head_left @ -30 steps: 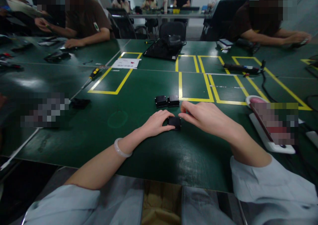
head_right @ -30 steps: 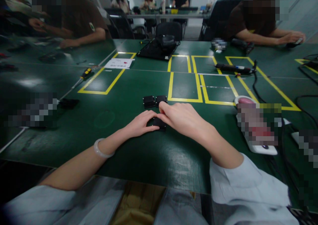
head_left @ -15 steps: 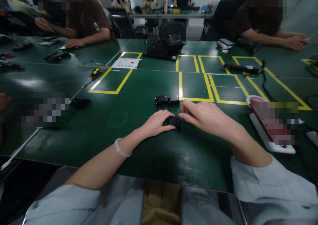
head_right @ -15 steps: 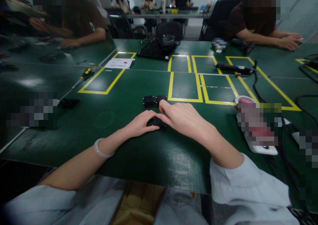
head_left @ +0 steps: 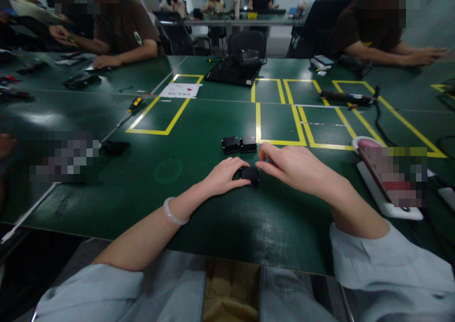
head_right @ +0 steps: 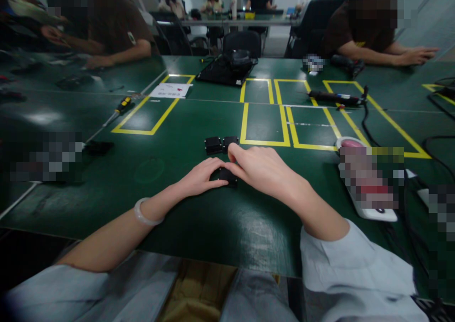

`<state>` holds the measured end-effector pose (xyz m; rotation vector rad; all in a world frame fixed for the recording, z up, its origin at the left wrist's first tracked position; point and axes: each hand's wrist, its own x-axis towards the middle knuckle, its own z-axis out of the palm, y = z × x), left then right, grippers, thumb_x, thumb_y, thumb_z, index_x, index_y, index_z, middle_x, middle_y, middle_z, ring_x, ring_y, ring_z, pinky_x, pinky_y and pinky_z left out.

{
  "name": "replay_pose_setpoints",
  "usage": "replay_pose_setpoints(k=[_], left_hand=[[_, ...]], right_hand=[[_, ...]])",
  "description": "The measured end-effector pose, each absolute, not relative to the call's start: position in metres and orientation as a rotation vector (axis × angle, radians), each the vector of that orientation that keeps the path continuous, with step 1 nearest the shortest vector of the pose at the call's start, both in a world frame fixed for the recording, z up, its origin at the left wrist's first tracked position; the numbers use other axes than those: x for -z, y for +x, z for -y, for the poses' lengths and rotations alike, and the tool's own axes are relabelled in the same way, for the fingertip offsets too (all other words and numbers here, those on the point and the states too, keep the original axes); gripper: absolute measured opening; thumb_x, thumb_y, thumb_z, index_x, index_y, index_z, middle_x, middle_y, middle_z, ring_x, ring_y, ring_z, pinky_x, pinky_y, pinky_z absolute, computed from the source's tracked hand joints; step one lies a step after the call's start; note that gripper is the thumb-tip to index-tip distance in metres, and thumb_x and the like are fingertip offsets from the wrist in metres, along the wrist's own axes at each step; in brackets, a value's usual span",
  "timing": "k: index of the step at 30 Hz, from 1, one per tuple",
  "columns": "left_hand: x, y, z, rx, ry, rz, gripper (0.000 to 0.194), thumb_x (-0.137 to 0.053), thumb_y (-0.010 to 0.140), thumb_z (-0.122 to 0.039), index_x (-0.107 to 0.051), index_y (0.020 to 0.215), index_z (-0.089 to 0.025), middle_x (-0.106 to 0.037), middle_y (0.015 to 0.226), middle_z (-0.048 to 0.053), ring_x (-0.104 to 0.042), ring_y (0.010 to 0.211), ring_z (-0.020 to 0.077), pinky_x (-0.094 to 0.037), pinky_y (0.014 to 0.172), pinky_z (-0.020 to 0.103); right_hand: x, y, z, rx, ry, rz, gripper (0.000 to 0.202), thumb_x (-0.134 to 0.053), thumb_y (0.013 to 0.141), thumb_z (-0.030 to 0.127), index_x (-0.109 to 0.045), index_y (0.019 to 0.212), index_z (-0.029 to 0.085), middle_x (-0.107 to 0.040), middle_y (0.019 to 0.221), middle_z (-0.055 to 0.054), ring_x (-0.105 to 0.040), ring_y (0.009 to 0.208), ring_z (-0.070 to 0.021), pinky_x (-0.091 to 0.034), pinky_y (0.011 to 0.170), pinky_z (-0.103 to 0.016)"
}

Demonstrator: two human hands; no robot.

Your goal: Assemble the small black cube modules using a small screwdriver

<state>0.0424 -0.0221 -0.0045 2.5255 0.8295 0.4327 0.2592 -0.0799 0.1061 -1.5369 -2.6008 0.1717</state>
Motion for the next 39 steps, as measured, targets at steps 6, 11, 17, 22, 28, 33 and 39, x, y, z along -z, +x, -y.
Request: replay_pose_setpoints(k=[6, 11, 17, 22, 28, 33, 39], left_hand=[[0.0052, 0.0415, 0.0213, -0.424, 2.527, -0.836, 0.038, -0.06, 0.09, -0.048, -0.056, 0.116, -0.021, -0.061, 0.111, 0.007, -0.056, 0.101, 0.0252, -0.045, 0.088, 0.038], [0.0069, 0.0414, 0.0215, -0.438, 2.538, -0.832, 0.038, -0.059, 0.091, -0.049, -0.056, 0.116, -0.021, -0.061, 0.112, 0.007, -0.056, 0.101, 0.0248, -0.045, 0.087, 0.038], [0.0055, 0.0421, 0.0221, -0.418, 2.529, -0.829, 0.04, -0.058, 0.091, -0.049, -0.055, 0.119, -0.021, -0.061, 0.11, 0.008, -0.056, 0.1, 0.025, -0.045, 0.087, 0.038], [0.0058, 0.0416, 0.0214, -0.437, 2.523, -0.827, 0.038, -0.059, 0.091, -0.049, -0.057, 0.116, -0.02, -0.061, 0.11, 0.007, -0.056, 0.1, 0.0249, -0.045, 0.087, 0.038], [0.0061, 0.0417, 0.021, -0.424, 2.522, -0.834, 0.04, -0.059, 0.091, -0.049, -0.056, 0.118, -0.021, -0.061, 0.111, 0.008, -0.056, 0.1, 0.0253, -0.045, 0.087, 0.038], [0.0052, 0.042, 0.0216, -0.428, 2.518, -0.83, 0.038, -0.059, 0.091, -0.049, -0.057, 0.117, -0.021, -0.061, 0.11, 0.007, -0.056, 0.1, 0.0248, -0.045, 0.088, 0.038], [0.005, 0.0423, 0.022, -0.42, 2.526, -0.842, 0.039, -0.059, 0.09, -0.05, -0.055, 0.116, -0.02, -0.061, 0.111, 0.008, -0.056, 0.101, 0.0252, -0.046, 0.087, 0.038]], right_hand=[[-0.1062, 0.26, 0.0798, -0.196, -1.503, 2.617, 0.014, -0.04, 0.094, 0.026, -0.048, 0.104, 0.021, -0.061, 0.073, 0.0, -0.053, 0.059, -0.0153, -0.023, 0.053, -0.026], [-0.1076, 0.2597, 0.0807, -0.234, -1.506, 2.597, 0.015, -0.044, 0.092, 0.029, -0.048, 0.104, 0.021, -0.061, 0.073, 0.0, -0.053, 0.061, -0.0157, -0.023, 0.054, -0.026], [-0.1056, 0.2601, 0.0786, -0.18, -1.545, 2.628, 0.018, -0.04, 0.097, 0.036, -0.051, 0.098, 0.021, -0.06, 0.069, 0.0, -0.052, 0.058, -0.0158, -0.022, 0.053, -0.026], [-0.1064, 0.2605, 0.0799, -0.215, -1.517, 2.621, 0.014, -0.043, 0.094, 0.027, -0.049, 0.104, 0.021, -0.063, 0.074, 0.0, -0.053, 0.06, -0.0156, -0.024, 0.054, -0.026], [-0.1041, 0.2606, 0.0791, -0.183, -1.512, 2.614, 0.019, -0.042, 0.096, 0.038, -0.048, 0.103, 0.021, -0.061, 0.072, 0.0, -0.054, 0.061, -0.0165, -0.023, 0.054, -0.026], [-0.1039, 0.2606, 0.0788, -0.18, -1.505, 2.616, 0.013, -0.04, 0.094, 0.027, -0.049, 0.101, 0.021, -0.061, 0.072, 0.0, -0.052, 0.058, -0.0149, -0.023, 0.053, -0.026], [-0.1065, 0.2593, 0.0808, -0.229, -1.492, 2.592, 0.016, -0.044, 0.092, 0.031, -0.048, 0.104, 0.021, -0.062, 0.075, 0.0, -0.053, 0.061, -0.0152, -0.024, 0.055, -0.026]])
